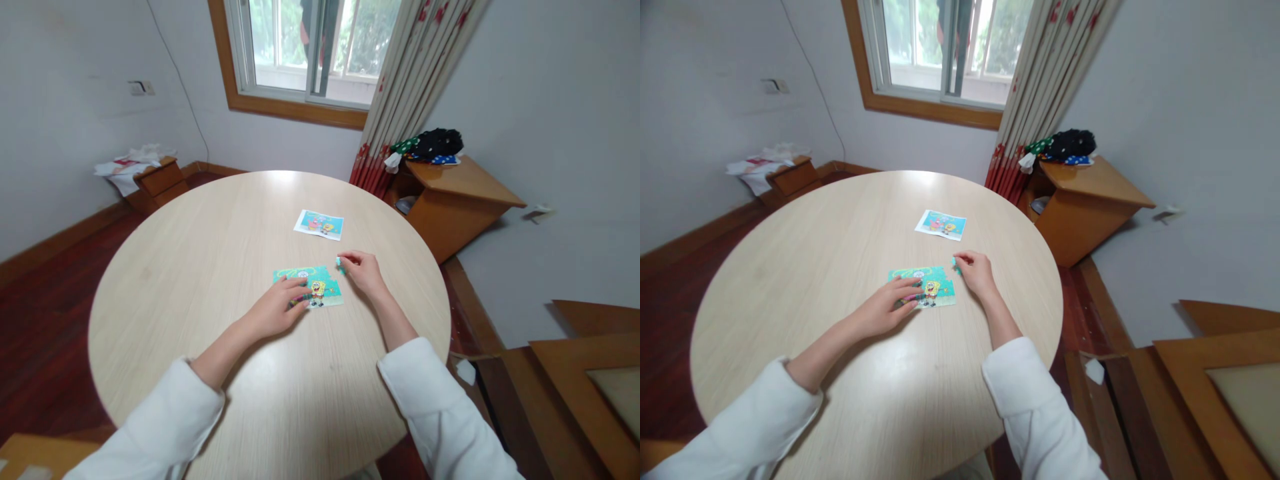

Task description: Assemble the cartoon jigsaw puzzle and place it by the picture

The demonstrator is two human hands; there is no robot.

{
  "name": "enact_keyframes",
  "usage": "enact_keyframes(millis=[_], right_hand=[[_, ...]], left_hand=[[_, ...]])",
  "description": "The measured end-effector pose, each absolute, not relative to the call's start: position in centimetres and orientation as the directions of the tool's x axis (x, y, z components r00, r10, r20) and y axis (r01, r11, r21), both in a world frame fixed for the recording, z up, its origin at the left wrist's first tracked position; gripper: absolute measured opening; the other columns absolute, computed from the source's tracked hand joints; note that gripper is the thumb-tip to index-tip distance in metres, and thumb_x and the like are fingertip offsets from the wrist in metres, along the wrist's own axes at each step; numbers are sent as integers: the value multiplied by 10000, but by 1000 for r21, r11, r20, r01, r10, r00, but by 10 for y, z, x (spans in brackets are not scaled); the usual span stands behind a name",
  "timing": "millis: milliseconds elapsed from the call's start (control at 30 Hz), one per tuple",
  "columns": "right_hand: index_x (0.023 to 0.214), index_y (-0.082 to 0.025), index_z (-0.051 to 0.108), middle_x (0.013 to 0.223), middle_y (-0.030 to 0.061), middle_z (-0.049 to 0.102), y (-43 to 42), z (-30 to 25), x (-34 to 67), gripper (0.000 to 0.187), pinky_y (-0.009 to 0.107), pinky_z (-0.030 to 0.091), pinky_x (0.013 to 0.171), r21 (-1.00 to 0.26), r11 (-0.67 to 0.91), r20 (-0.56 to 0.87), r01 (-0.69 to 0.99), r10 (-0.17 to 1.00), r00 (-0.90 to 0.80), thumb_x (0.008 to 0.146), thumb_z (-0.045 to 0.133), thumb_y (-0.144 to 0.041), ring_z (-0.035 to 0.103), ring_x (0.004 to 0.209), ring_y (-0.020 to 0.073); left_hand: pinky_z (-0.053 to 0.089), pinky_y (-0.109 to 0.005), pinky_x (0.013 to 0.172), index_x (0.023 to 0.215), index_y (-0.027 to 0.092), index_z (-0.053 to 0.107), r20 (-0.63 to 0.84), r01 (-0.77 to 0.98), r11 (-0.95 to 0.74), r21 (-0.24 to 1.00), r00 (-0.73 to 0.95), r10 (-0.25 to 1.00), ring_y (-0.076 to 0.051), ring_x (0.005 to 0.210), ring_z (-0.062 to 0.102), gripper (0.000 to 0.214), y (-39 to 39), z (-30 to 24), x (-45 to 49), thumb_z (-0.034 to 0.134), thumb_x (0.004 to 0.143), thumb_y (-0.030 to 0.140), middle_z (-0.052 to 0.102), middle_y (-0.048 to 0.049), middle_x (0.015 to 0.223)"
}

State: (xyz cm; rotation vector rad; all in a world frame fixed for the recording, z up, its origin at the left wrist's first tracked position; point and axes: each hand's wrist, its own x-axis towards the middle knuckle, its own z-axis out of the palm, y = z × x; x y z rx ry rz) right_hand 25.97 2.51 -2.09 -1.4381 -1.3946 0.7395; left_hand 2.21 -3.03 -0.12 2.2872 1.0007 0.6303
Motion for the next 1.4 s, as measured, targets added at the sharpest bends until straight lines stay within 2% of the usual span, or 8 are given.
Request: enact_keyframes(millis=[167, 400, 633, 1400], right_hand=[[763, -174, 725, 755, 47, 730, 23, -22, 249, 162, 304, 483, 687, -846, 149, 229, 512, 969, 97, 713, 591, -249, 636, 679, 169], [769, -172, 735, 761, 47, 737, 23, -23, 245, 158, 291, 476, 696, -775, 143, 229, 615, 971, 63, 745, 583, -208, 636, 685, 168], [783, -171, 740, 786, 51, 742, 25, -26, 244, 150, 267, 468, 694, -746, 114, 210, 656, 975, 68, 761, 592, -179, 647, 708, 164], [771, -184, 727, 764, 32, 726, 24, -22, 241, 125, 267, 467, 715, -700, 68, 171, 710, 982, 74, 739, 606, -183, 639, 715, 160]], left_hand=[[181, -519, 1117, 1291, 236, 550, 121, 564, -653, 506, 703, 701, -277, 1332, 376, 410, -35, 1, 21, 454, 913, 364, 507, -121, 1376], [194, -550, 1100, 1335, 242, 509, 56, 595, -678, 432, 733, 678, -315, 1352, 344, 443, -37, 1, 21, 406, 932, 396, 438, -139, 1434], [215, -527, 1104, 1353, 244, 485, 1, 631, -694, 347, 740, 673, -297, 1353, 348, 450, -38, 5, 23, 382, 945, 403, 425, -122, 1448], [227, -514, 1102, 1348, 259, 485, 28, 629, -702, 333, 738, 675, -284, 1353, 353, 440, -37, 1, 22, 384, 945, 405, 428, -108, 1450]])
